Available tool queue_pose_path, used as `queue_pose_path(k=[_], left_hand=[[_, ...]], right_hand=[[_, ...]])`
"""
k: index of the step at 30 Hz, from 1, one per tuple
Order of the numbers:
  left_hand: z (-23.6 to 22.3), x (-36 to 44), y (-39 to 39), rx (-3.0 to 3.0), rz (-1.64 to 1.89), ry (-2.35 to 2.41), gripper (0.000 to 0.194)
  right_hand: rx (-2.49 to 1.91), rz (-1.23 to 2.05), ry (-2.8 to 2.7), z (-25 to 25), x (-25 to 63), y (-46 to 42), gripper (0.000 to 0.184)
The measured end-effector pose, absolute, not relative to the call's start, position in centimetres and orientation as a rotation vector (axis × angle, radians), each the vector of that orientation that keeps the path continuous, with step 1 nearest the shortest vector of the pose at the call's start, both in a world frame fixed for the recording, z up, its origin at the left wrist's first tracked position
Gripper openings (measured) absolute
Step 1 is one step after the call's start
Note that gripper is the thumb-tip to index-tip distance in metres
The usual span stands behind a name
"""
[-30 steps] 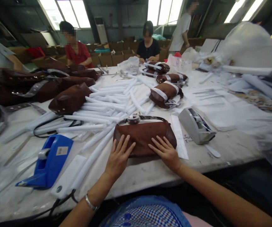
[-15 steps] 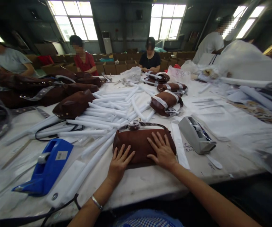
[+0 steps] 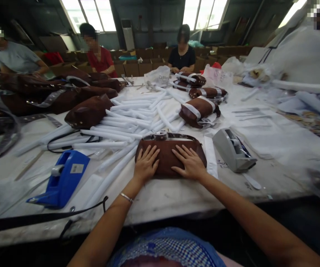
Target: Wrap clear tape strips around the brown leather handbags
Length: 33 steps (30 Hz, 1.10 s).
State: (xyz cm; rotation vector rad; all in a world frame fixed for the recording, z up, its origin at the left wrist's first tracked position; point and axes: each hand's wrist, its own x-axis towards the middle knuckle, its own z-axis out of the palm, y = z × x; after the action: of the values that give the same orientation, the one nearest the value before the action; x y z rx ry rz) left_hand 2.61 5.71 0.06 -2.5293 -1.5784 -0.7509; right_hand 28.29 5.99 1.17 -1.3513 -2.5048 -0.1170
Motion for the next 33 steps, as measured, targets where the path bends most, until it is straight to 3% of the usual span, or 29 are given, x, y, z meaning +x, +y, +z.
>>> queue_pose_path(k=[5,16,19,22,24,29,33], left_hand=[[-2.2,2.4,6.0,-2.481,-0.731,-1.549,0.047],[-1.4,4.3,3.6,-2.515,-0.654,-1.46,0.064],[-2.8,4.4,3.3,-2.509,-0.698,-1.493,0.061],[-3.6,4.4,3.2,-2.517,-0.724,-1.508,0.062],[-3.9,4.3,3.2,-2.52,-0.756,-1.514,0.061],[-4.4,4.1,3.3,-2.537,-0.856,-1.503,0.062],[-4.8,4.0,3.6,-2.541,-0.884,-1.439,0.064]], right_hand=[[-1.338,-0.14,-2.472,0.6,28.1,6.1,0.074],[-1.229,-0.328,-2.431,-0.8,28.4,5.4,0.07],[-1.189,-0.249,-2.409,1.1,27.6,5.9,0.058],[-1.089,-0.074,-2.347,4.0,23.2,7.4,0.038],[-0.968,0.072,-2.357,5.6,18.1,9.1,0.033],[-0.865,0.171,-2.606,6.1,3.8,13.8,0.044],[-0.981,0.18,-2.648,5.5,-1.0,15.1,0.047]])
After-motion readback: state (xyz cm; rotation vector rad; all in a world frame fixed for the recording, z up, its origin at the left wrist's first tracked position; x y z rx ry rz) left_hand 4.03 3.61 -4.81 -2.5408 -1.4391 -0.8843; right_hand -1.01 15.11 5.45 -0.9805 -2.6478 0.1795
